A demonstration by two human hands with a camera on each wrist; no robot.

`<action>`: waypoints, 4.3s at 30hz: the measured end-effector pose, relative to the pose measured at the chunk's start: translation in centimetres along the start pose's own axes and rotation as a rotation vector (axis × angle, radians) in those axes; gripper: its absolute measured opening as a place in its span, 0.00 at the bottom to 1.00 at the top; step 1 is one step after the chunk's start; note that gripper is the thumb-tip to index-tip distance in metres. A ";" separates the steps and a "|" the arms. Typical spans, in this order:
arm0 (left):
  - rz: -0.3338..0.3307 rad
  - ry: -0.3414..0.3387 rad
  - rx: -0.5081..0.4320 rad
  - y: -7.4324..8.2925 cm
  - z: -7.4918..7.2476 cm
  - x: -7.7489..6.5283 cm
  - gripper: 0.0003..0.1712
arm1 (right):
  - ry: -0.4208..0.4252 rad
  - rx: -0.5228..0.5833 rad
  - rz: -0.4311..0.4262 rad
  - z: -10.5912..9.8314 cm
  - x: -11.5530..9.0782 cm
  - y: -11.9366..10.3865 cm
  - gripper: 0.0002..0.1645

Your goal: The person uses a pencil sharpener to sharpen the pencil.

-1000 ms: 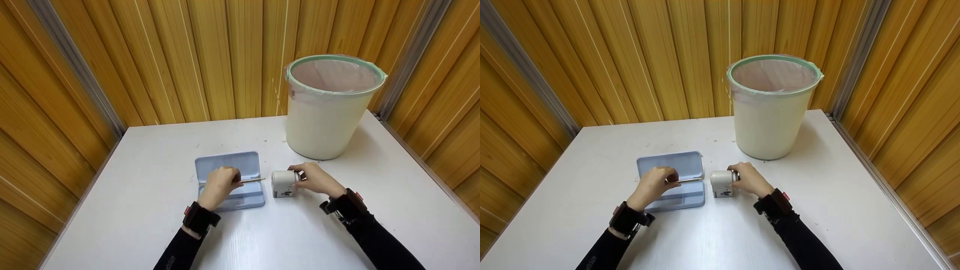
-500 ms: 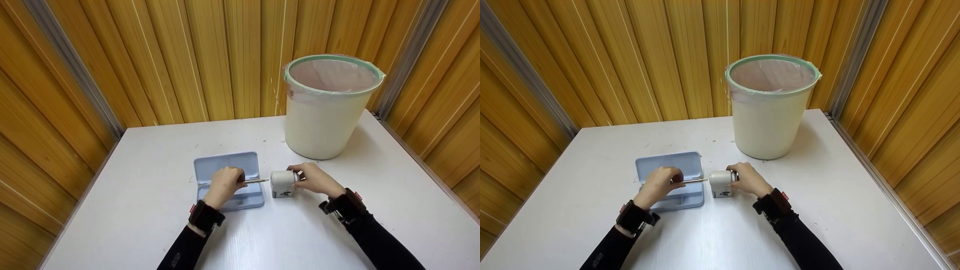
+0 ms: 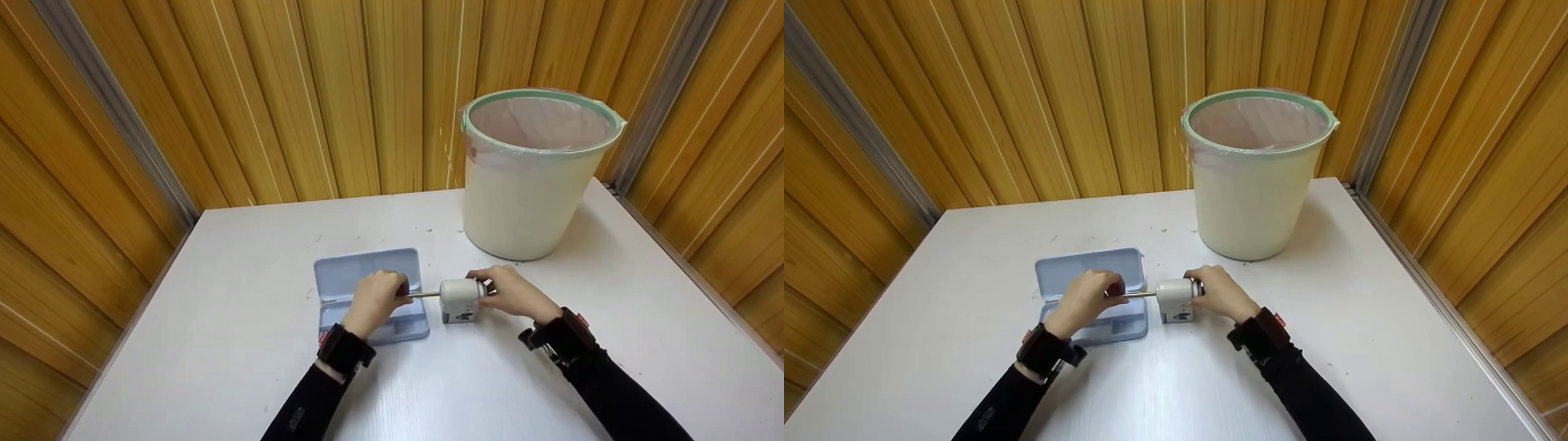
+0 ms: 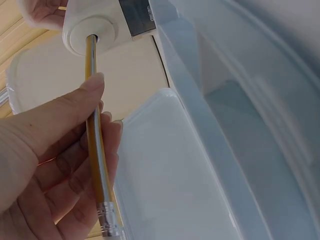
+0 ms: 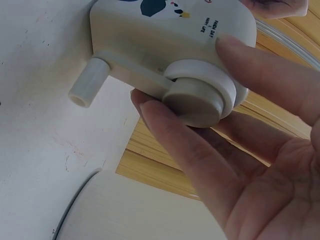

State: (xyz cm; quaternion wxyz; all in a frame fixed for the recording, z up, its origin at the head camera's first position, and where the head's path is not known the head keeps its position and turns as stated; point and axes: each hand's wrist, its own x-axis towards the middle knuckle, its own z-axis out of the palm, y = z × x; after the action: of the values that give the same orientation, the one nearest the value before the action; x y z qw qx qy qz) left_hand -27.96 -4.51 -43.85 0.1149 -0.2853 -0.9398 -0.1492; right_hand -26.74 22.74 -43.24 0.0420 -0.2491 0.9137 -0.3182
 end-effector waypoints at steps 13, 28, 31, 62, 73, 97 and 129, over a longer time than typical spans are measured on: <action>0.010 0.053 0.060 0.9 1.1 0.3 0.11 | 0.011 -0.041 -0.016 0.1 -0.1 0.0 0.26; 0.073 0.122 0.072 2.7 2.2 0.8 0.11 | 0.017 -0.034 -0.055 0.4 0.1 0.2 0.24; 0.065 0.131 0.084 2.8 2.3 0.9 0.12 | 0.018 -0.032 -0.050 0.5 0.1 0.1 0.24; 0.110 0.025 -0.052 5.0 2.2 1.8 0.43 | 0.008 -0.030 -0.086 0.0 0.2 0.7 0.25; 0.091 0.063 0.007 7.6 3.0 3.3 0.26 | 0.048 -0.001 -0.095 0.2 0.2 1.0 0.27; 0.078 0.051 0.140 8.7 3.6 3.6 0.22 | -0.105 0.002 0.039 -0.5 0.2 3.9 0.25; 0.098 0.135 0.148 8.5 4.2 3.5 0.17 | -0.042 -0.135 0.031 0.8 0.4 3.2 0.07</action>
State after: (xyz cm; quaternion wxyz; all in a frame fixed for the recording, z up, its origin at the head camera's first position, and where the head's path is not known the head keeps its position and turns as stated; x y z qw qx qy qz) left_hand -26.49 5.49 -44.89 0.2057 -0.3109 -0.9233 -0.0925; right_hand -28.27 24.24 -45.77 0.0490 -0.2438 0.9358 -0.2497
